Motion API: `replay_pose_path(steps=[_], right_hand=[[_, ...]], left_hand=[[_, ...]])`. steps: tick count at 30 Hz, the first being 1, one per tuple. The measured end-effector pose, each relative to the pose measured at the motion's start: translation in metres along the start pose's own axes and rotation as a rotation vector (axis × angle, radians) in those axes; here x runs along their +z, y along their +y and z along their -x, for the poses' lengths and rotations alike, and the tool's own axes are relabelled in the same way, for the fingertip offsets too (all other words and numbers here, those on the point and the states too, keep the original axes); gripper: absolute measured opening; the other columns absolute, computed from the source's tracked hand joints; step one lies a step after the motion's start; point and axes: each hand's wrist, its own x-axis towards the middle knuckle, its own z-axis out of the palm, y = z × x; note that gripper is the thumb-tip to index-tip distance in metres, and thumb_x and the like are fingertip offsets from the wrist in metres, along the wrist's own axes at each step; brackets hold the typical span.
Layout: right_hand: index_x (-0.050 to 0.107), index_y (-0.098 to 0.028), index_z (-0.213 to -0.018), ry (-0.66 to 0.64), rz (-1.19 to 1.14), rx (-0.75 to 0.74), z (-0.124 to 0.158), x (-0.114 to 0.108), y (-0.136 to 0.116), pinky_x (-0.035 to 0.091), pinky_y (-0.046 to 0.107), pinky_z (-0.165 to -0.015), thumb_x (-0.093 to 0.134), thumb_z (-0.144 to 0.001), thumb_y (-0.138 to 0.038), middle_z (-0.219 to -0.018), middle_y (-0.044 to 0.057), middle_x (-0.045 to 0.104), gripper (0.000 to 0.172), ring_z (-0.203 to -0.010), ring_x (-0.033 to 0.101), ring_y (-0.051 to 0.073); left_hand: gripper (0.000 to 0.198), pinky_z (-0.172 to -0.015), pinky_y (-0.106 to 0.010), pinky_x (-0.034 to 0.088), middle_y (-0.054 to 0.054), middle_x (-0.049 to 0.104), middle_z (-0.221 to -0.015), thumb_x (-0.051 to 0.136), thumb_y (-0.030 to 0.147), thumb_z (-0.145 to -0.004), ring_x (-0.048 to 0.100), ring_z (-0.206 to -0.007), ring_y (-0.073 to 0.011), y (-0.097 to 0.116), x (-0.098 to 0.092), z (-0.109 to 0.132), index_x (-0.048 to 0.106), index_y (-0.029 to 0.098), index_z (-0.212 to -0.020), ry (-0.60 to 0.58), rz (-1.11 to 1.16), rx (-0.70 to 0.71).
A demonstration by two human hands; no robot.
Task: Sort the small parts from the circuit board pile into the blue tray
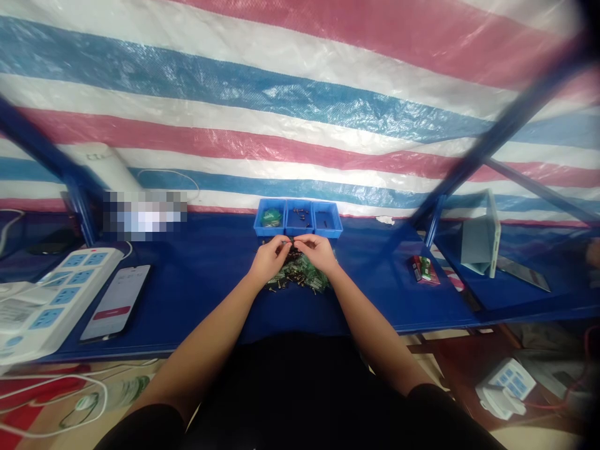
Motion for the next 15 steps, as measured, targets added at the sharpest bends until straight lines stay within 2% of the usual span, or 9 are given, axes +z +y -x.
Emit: replay_pose_path(steps=[8,12,15], right_hand=[[0.073,-0.020,-0.093,-0.001,0.012,0.007,-0.0010,0.0012,0.0045,0.056,0.034,-0.073,0.072,-0.072,-0.046,-0.088,0.006,0.073,0.033,-0.075,0.067,0.019],[0.073,-0.019,-0.090,-0.004,0.014,-0.002,-0.0007,0.0001,0.0029,0.055,0.033,-0.073,0.071,-0.073,-0.045,-0.087,0.006,0.073,0.030,-0.075,0.067,0.019],[0.073,-0.019,-0.087,-0.010,0.015,0.002,-0.0001,0.0000,0.0026,0.055,0.032,-0.072,0.071,-0.074,-0.044,-0.083,0.006,0.073,0.028,-0.075,0.067,0.019]], left_hand=[[0.032,-0.061,-0.024,0.042,0.001,0.064,-0.071,0.041,0.045,-0.095,0.055,-0.060,-0.0122,0.0014,-0.0017,-0.0009,0.063,0.021,-0.095,-0.006,-0.012,-0.004],[0.031,-0.063,-0.023,0.044,0.000,0.068,-0.077,0.046,0.044,-0.093,0.058,-0.063,-0.0121,0.0030,-0.0006,-0.0004,0.063,0.021,-0.103,-0.007,0.071,0.013],[0.031,-0.062,-0.023,0.044,0.001,0.066,-0.073,0.048,0.043,-0.092,0.057,-0.061,-0.0117,0.0028,0.0002,-0.0003,0.063,0.022,-0.109,-0.011,0.114,0.021]])
